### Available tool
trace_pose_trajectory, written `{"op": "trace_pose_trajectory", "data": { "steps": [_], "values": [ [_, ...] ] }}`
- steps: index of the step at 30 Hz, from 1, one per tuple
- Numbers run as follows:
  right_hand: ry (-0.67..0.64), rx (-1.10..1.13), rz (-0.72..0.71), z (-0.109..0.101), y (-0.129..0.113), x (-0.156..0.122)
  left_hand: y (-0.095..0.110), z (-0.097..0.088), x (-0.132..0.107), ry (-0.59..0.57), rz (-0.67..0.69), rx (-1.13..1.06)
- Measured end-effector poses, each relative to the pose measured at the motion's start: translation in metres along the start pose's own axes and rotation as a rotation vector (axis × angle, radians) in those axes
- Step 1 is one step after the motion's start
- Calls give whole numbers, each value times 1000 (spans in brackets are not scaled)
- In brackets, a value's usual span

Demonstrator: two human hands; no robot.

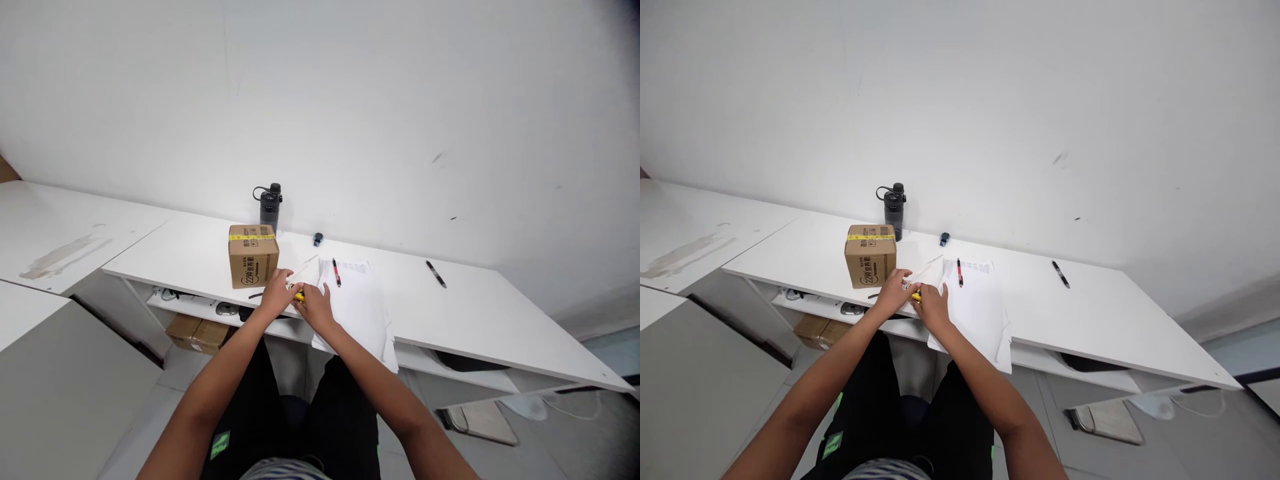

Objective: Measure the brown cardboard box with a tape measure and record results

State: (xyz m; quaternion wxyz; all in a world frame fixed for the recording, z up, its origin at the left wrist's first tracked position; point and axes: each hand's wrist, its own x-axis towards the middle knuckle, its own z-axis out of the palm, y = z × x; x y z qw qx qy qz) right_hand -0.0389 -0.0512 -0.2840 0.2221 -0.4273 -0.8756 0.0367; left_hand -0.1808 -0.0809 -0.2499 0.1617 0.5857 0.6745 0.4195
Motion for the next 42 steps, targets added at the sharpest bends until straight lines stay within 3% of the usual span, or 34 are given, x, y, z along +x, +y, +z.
{"op": "trace_pose_trajectory", "data": {
  "steps": [4,9,22,36,42],
  "values": [
    [-18,-118,-50,-1,-7,0,3,-14,7,-129,-234,72],
    [-63,-185,-57,-2,-9,1,3,-25,7,-175,-300,143],
    [-89,-203,-27,-6,-10,-1,-13,-25,14,-220,-338,-172],
    [-82,-200,-39,-6,-12,-2,-10,-28,11,-298,-336,-205],
    [-92,-193,-36,-7,-12,-1,-13,-26,12,-272,-313,-158]
  ]
}}
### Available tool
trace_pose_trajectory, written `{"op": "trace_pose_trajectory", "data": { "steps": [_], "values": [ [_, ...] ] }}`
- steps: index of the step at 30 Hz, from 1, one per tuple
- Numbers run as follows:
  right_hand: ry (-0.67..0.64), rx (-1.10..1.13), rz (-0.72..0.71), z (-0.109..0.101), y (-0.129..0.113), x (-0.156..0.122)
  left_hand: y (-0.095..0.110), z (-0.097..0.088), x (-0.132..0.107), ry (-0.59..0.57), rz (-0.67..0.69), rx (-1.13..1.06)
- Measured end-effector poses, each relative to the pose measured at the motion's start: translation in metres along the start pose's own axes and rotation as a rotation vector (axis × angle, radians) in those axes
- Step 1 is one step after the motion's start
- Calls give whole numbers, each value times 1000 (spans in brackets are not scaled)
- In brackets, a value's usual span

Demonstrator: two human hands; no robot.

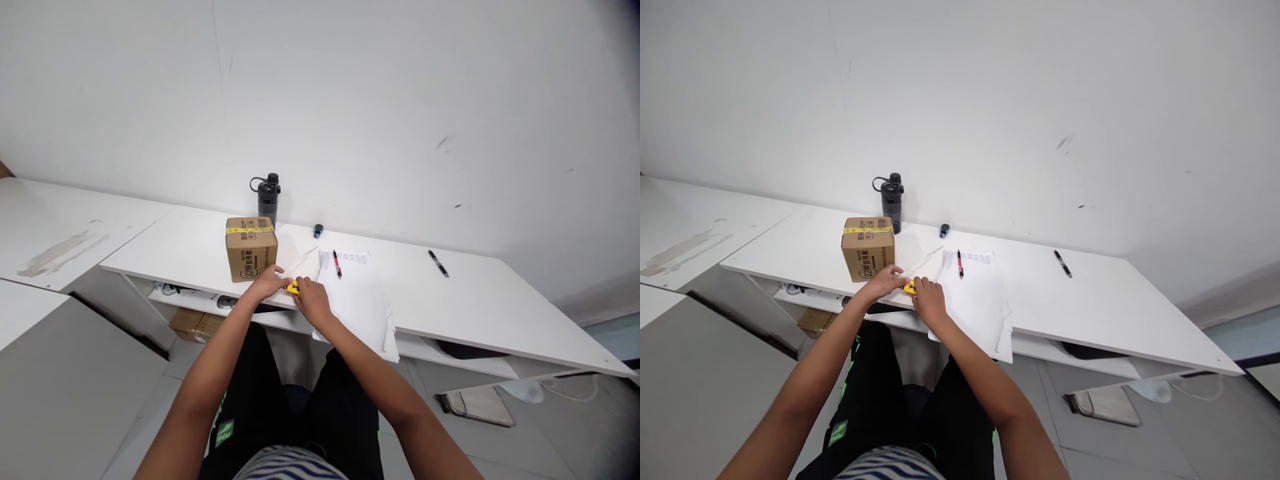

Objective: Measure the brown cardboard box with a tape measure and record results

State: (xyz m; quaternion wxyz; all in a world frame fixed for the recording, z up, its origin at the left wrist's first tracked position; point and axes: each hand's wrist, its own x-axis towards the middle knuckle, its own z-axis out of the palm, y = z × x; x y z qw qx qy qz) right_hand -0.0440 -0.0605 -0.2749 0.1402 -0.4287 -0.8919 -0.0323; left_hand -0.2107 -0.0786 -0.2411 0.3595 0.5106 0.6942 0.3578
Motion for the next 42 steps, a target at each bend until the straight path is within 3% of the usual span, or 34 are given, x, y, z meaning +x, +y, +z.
{"op": "trace_pose_trajectory", "data": {
  "steps": [10,20,42],
  "values": [
    [3,-5,-6,-2,-1,0,-4,1,4,13,12,-1],
    [-6,-15,-13,-1,0,0,9,-1,-4,39,-9,42],
    [0,2,-11,-2,0,-1,8,1,-4,-1,-5,28]
  ]
}}
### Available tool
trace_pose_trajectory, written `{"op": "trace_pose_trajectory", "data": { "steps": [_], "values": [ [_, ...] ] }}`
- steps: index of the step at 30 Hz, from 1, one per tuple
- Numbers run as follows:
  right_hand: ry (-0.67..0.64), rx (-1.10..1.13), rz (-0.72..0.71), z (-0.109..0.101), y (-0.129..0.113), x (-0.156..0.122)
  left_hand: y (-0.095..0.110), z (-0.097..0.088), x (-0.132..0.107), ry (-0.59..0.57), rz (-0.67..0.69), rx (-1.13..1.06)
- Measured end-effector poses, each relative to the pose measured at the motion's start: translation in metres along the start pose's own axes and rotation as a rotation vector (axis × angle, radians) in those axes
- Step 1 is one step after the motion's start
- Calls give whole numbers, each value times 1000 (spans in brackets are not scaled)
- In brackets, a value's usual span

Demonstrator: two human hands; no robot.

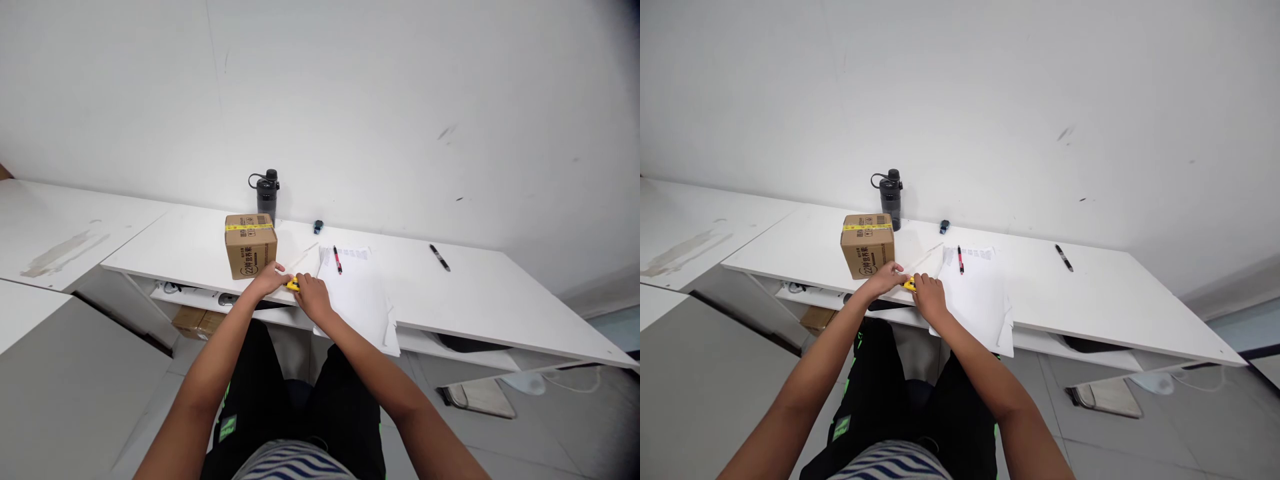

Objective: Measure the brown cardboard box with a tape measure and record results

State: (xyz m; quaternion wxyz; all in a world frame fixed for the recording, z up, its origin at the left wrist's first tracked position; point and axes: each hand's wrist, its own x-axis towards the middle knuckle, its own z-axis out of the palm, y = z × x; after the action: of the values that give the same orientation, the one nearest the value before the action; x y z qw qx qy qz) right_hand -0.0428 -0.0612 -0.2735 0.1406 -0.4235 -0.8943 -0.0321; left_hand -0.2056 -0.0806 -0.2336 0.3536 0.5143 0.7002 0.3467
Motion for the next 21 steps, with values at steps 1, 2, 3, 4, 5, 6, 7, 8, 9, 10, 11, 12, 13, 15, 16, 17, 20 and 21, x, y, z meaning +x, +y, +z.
{"op": "trace_pose_trajectory", "data": {
  "steps": [1,2,3,4,5,6,7,8,9,10,11,12,13,15,16,17,20,21],
  "values": [
    [-1,0,0,0,0,0,0,0,0,-2,-3,1],
    [-4,-1,2,0,0,0,1,0,0,-1,-4,3],
    [-7,-2,5,0,0,0,1,0,-1,-2,-6,6],
    [-9,-2,8,0,0,0,1,0,-1,-1,-7,9],
    [-11,-3,11,0,-1,1,1,0,-1,0,-7,12],
    [-14,-2,14,0,-1,1,2,1,-2,2,-8,14],
    [-17,-2,15,0,-1,1,2,1,-2,5,-8,19],
    [-19,-1,15,0,-1,1,2,1,-2,13,-8,25],
    [-19,0,14,-1,-1,1,3,1,-2,21,-9,33],
    [-19,1,13,-1,-1,1,3,2,-2,32,-10,41],
    [-19,2,12,-1,-1,1,4,2,-1,40,-13,50],
    [-17,3,10,-1,-1,0,4,2,-1,45,-15,58],
    [-16,4,8,-1,-1,0,4,3,0,47,-16,64],
    [-15,4,6,-1,-1,0,4,5,0,50,-13,81],
    [-14,3,4,-1,-1,0,4,6,0,57,-10,96],
    [-12,1,2,-1,-1,-1,4,7,-1,66,-10,115],
    [-4,1,6,0,-2,-1,9,7,-9,73,4,164],
    [-1,4,12,1,-3,-1,13,5,-14,69,25,164]
  ]
}}
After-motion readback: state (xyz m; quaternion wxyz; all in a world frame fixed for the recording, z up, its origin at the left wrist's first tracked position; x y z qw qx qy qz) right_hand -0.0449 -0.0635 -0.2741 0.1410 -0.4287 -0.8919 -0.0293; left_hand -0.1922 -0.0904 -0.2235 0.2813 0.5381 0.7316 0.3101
